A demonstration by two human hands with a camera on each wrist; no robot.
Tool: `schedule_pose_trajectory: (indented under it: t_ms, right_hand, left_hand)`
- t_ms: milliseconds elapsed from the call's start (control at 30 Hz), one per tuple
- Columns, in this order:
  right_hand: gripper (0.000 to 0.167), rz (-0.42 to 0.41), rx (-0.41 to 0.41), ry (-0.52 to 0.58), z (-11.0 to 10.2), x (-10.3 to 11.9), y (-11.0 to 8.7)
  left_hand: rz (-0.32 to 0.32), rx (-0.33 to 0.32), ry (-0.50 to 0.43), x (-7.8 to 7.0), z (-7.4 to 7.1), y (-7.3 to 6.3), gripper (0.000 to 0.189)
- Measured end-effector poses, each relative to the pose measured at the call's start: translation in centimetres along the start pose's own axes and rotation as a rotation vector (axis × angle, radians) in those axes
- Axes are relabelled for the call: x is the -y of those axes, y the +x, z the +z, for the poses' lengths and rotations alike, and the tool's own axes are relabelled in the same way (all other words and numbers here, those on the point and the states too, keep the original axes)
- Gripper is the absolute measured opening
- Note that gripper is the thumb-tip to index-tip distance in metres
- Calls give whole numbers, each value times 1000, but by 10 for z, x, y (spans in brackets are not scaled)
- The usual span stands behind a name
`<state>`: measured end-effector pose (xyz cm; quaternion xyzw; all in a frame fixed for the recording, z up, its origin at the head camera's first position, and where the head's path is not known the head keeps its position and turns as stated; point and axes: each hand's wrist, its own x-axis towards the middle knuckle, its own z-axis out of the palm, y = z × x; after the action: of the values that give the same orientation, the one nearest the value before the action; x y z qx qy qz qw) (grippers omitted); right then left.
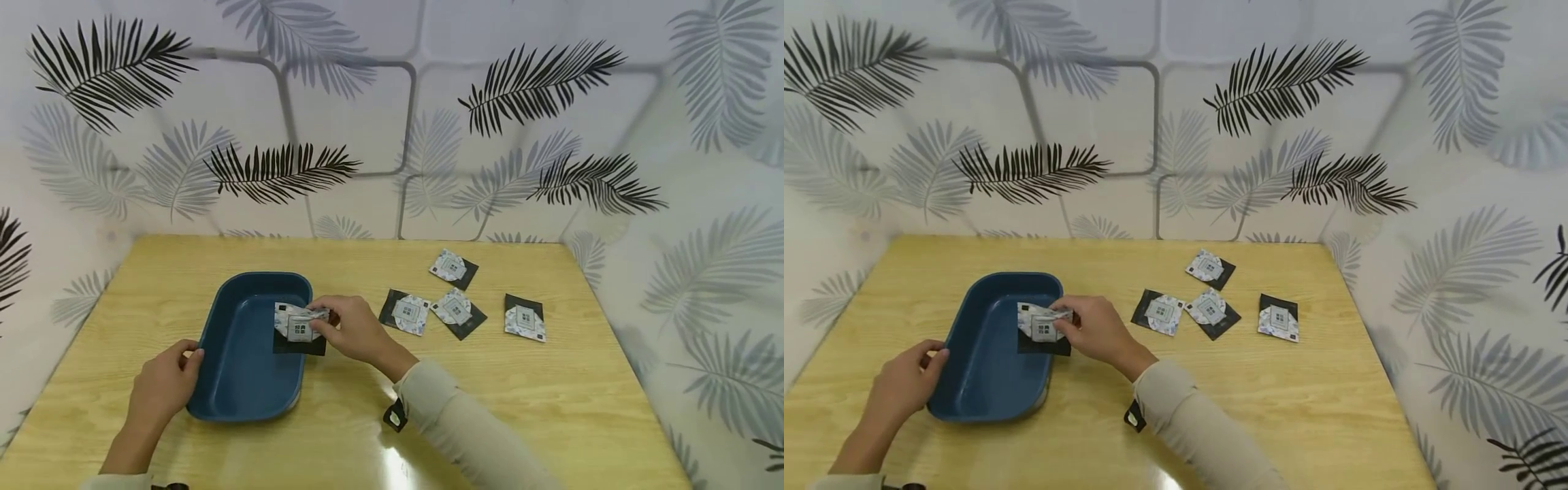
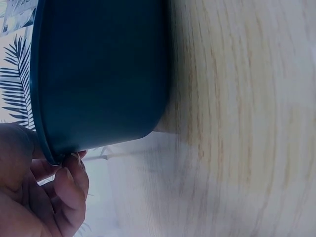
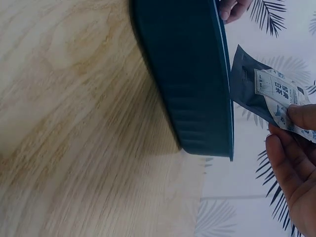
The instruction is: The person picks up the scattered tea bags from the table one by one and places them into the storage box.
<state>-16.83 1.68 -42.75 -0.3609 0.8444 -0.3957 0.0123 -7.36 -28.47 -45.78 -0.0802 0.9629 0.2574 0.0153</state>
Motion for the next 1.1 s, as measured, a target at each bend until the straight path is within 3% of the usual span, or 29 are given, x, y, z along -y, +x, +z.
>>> schedule_pose_trajectory:
  t_ms: [600,833,1100]
  right_hand:
    - [23,-56,28,21,17,12,14]
    - [24,-63,34,40,23,13,17]
    - [20,-65,97,43,38,17,13]
  left_hand:
    - [-21,3,41,-6,-3,6,39]
    - [-61,31,45,-8,-3,6,38]
    - [-115,33,49,-5,-1,1,40]
